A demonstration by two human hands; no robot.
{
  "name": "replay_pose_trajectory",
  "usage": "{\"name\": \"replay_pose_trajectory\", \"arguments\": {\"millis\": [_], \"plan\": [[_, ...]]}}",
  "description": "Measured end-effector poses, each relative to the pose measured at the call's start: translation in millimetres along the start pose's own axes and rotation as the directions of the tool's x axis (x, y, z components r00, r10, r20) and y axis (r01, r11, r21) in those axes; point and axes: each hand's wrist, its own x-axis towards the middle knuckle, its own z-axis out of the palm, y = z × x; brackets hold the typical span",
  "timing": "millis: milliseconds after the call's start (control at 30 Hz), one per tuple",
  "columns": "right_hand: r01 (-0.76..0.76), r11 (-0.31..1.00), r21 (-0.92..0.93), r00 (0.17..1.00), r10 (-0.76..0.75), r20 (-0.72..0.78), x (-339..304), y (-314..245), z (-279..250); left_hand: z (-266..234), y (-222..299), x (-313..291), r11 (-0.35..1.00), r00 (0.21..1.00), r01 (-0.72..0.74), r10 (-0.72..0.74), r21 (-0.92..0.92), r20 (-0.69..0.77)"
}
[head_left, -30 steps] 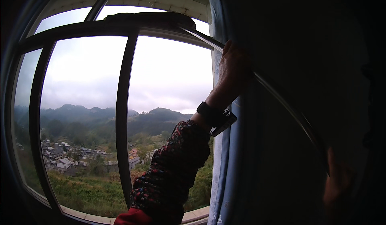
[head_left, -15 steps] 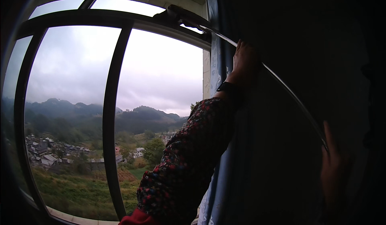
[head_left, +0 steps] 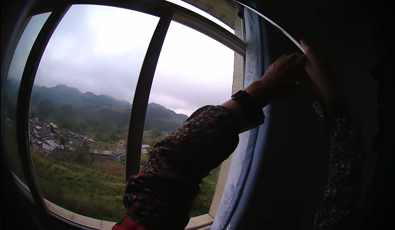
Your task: The person scrapes debris from the window sill using a red-handled tool, then wipes the window glass with a cloth attached to a broom handle. The person handles a brush, a red-handled scraper, a cloth, a bucket, and a broom.
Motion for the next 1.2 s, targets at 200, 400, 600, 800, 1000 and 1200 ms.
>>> {"name": "replay_pose_trajectory", "arguments": {"millis": [200,400,600,800,1000,1200], "plan": [[-0.142,0.989,-0.041,0.985,0.145,0.092,34.8,-28.3,4.8,-41.7,2.4,-36.6,0.991,0.99,0.119,-0.123,0.066,0.07],[-0.081,0.997,0.02,0.995,0.079,0.063,-58.9,-13.5,-11.1,-32.2,-5.8,-41.4,0.982,0.988,0.153,-0.152,0.114,-0.019],[-0.182,0.982,0.059,0.954,0.162,0.254,-211.1,27.3,-121.1,15.4,0.1,-26.1,0.974,0.99,0.014,0.02,0.227,-0.143],[-0.124,0.987,-0.097,0.905,0.153,0.396,-288.6,49.5,-232.2,41.9,34.1,4.1,0.949,0.968,-0.129,0.183,0.288,-0.169],[-0.141,0.99,-0.02,0.951,0.141,0.275,-258.9,48.7,-187.6,40.6,41.5,30.1,0.977,0.999,-0.048,0.047,0.205,0.013],[-0.138,0.99,0.041,0.983,0.132,0.125,-160.7,32.6,-85.4,15.0,29.8,10.3,0.968,0.979,-0.112,0.146,0.226,-0.141]]}}
